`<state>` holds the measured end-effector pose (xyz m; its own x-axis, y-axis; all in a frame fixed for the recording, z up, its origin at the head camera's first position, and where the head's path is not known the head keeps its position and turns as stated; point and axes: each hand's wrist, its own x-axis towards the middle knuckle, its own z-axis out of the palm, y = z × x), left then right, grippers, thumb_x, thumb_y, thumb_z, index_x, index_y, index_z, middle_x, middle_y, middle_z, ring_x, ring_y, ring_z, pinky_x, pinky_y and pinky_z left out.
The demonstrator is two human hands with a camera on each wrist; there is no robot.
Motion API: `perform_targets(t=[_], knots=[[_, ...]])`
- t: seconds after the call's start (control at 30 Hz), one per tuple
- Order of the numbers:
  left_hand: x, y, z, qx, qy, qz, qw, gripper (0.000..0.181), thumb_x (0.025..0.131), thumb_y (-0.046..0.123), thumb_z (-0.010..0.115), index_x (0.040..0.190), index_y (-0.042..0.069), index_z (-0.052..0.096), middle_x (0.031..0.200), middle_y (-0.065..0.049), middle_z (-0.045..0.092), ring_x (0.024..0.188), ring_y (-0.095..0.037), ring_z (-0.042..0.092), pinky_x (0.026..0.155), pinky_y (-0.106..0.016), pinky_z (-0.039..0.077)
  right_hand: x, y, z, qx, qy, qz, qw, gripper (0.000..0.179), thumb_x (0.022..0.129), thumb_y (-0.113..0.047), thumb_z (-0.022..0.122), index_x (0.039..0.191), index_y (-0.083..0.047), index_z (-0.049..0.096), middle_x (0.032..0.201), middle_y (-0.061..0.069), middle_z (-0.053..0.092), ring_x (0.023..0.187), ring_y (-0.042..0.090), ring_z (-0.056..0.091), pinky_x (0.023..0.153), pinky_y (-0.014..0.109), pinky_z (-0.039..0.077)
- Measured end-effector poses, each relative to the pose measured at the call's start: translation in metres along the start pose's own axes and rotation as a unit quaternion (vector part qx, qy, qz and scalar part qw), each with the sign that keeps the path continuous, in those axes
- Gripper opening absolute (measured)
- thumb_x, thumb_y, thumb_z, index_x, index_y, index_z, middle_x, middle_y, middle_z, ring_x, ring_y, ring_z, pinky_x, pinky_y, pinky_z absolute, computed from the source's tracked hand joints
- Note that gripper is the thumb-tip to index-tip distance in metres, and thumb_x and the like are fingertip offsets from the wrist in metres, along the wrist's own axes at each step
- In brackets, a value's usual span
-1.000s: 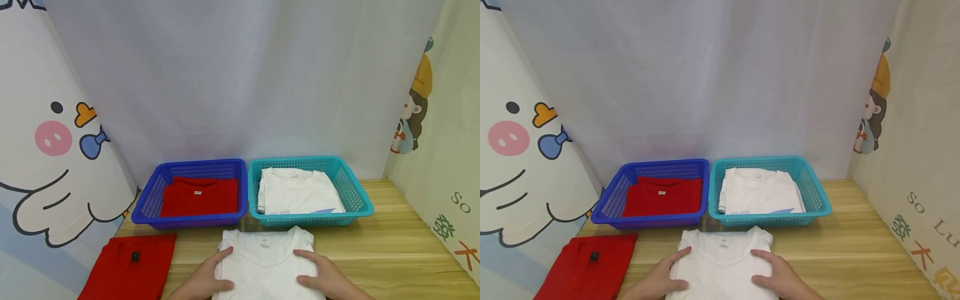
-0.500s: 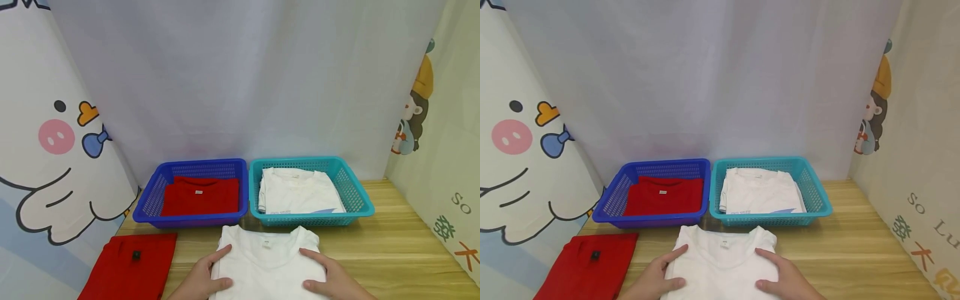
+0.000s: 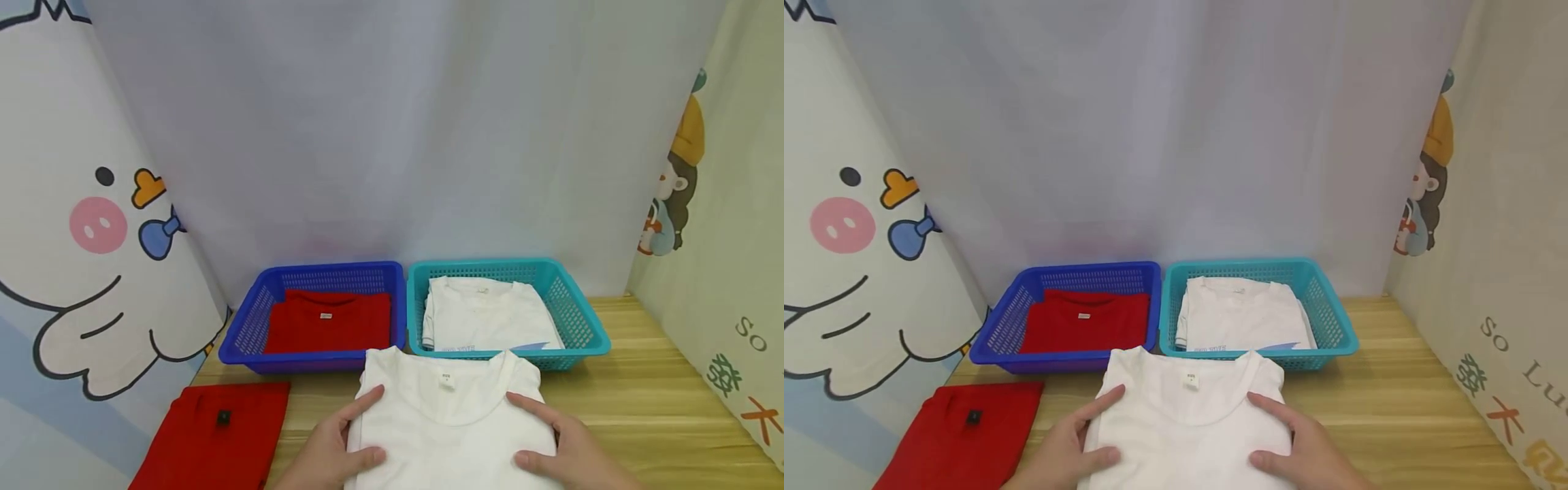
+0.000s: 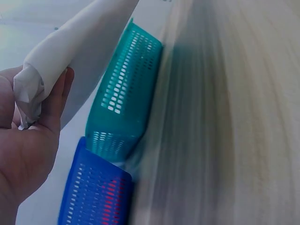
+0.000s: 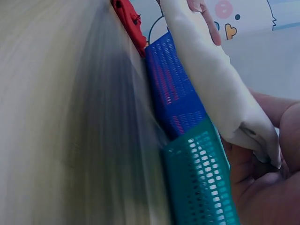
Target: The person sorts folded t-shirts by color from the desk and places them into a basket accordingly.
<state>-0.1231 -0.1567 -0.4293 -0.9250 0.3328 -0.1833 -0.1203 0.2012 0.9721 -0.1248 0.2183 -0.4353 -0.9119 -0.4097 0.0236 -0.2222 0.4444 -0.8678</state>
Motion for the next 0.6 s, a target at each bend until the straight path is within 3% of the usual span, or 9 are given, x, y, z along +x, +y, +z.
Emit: perform_targets(t=[0.1, 0.27, 0.47, 0.6], knots=[[0.001, 0.01, 0.003, -0.026, 0.005, 0.01, 0.9996, 0.078, 0.078, 0.031, 0.08, 0.145, 0.038, 0.041, 0.155, -0.01, 0.027, 0.133, -0.032, 0.041, 0.092, -0.039, 0.049, 0.0, -0.01, -0.008, -0.015, 0.02, 0.011, 0.9996, 0.071, 0.083, -0.031, 0.076, 0.145, -0.022, 0.044, 0.143, 0.023, 0.041, 0.11, 0.003, 0.051, 0.084, 0.02, 0.048], [0.011, 0.027, 0.006, -0.051, -0.003, 0.056, 0.9972, 0.076, 0.08, 0.02, 0.08, 0.145, 0.032, 0.043, 0.153, -0.012, 0.03, 0.125, -0.032, 0.048, 0.083, -0.04, 0.054, 0.004, -0.022, -0.025, -0.018, 0.046, 0.03, 0.9983, 0.073, 0.08, -0.031, 0.078, 0.145, -0.025, 0.045, 0.143, 0.022, 0.042, 0.11, 0.012, 0.054, 0.081, 0.022, 0.051], [0.033, 0.046, 0.006, -0.016, 0.001, 0.128, 0.9916, 0.074, 0.08, 0.016, 0.079, 0.145, 0.026, 0.045, 0.148, -0.01, 0.038, 0.119, -0.029, 0.052, 0.086, -0.034, 0.054, 0.015, -0.028, -0.047, 0.003, 0.066, 0.011, 0.9977, 0.072, 0.081, -0.025, 0.078, 0.144, -0.023, 0.045, 0.141, 0.02, 0.043, 0.105, 0.008, 0.055, 0.079, 0.023, 0.053], [0.054, 0.057, 0.007, -0.005, 0.001, 0.15, 0.9887, 0.074, 0.079, 0.015, 0.08, 0.145, 0.026, 0.045, 0.143, -0.009, 0.043, 0.114, -0.029, 0.054, 0.083, -0.035, 0.055, 0.025, -0.029, -0.065, 0.037, 0.07, -0.008, 0.9969, 0.07, 0.084, -0.016, 0.076, 0.146, -0.017, 0.043, 0.139, 0.023, 0.041, 0.101, 0.009, 0.057, 0.076, 0.028, 0.056]])
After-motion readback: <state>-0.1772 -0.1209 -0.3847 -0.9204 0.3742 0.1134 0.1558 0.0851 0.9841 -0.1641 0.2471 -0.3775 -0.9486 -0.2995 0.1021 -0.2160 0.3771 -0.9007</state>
